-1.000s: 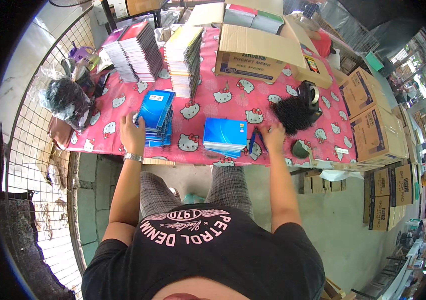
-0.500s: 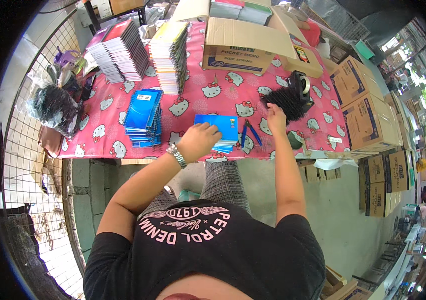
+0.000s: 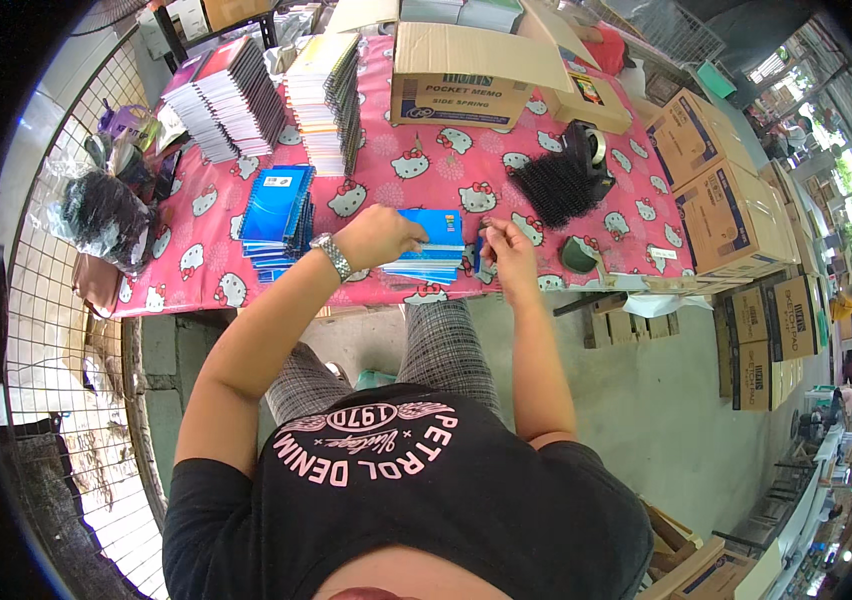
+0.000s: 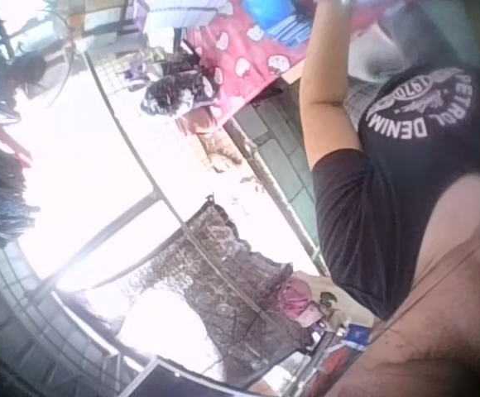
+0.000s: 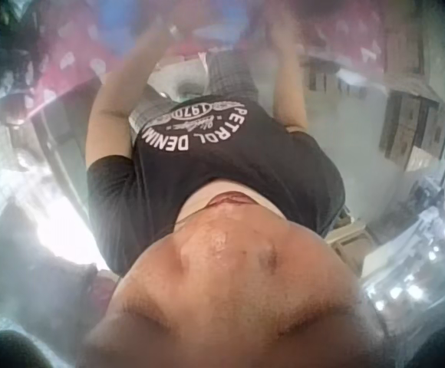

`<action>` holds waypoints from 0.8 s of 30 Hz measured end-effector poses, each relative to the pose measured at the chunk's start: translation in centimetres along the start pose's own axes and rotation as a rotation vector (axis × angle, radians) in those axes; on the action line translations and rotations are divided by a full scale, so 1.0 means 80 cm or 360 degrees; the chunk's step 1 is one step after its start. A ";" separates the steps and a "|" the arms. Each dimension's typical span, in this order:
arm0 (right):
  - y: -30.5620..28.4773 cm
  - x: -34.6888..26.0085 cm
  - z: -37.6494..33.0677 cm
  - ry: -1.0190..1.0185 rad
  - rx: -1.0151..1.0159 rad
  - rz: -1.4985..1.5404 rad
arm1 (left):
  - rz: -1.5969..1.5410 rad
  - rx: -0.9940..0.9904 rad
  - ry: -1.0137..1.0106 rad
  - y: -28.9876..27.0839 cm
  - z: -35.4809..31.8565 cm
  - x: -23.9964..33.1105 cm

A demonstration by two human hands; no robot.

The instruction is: The person manually binds small blue notebooks by inserting a metal spiral through pre-punched holes and then secures the wire.

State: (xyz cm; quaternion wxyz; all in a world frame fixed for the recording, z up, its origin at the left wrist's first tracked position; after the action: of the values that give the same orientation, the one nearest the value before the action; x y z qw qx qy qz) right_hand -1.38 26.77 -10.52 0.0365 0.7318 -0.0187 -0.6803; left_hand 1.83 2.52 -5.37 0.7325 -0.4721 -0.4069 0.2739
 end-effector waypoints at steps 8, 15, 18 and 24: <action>0.016 -0.004 -0.035 0.0166 0.0190 0.0048 | 0.0133 0.0119 -0.0067 -0.019 -0.001 0.006; 0.028 -0.039 -0.018 -0.0708 -0.0062 -0.0696 | 0.0313 0.0663 0.0027 -0.011 -0.003 -0.001; 0.031 -0.061 -0.021 -0.0928 -0.0128 -0.0785 | 0.0189 0.0767 -0.0093 -0.009 -0.011 0.020; 0.037 -0.079 -0.038 -0.1098 -0.0296 -0.0841 | 0.0237 0.1053 -0.0115 0.000 -0.019 0.038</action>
State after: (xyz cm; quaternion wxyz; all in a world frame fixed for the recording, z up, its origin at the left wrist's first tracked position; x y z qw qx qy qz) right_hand 1.27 24.43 -3.75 -0.0814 0.4354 0.2192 -0.8693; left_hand 4.68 4.20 -4.69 0.8090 -0.2274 -0.2861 0.4603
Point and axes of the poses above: each hand's wrist, its own z-axis towards the middle knuckle, its own y-axis out of the palm, x = y × z, the point moved 2 cm from there along z, towards the middle knuckle, and after that the axes turned 9 degrees about x, right-handed, at the moved point
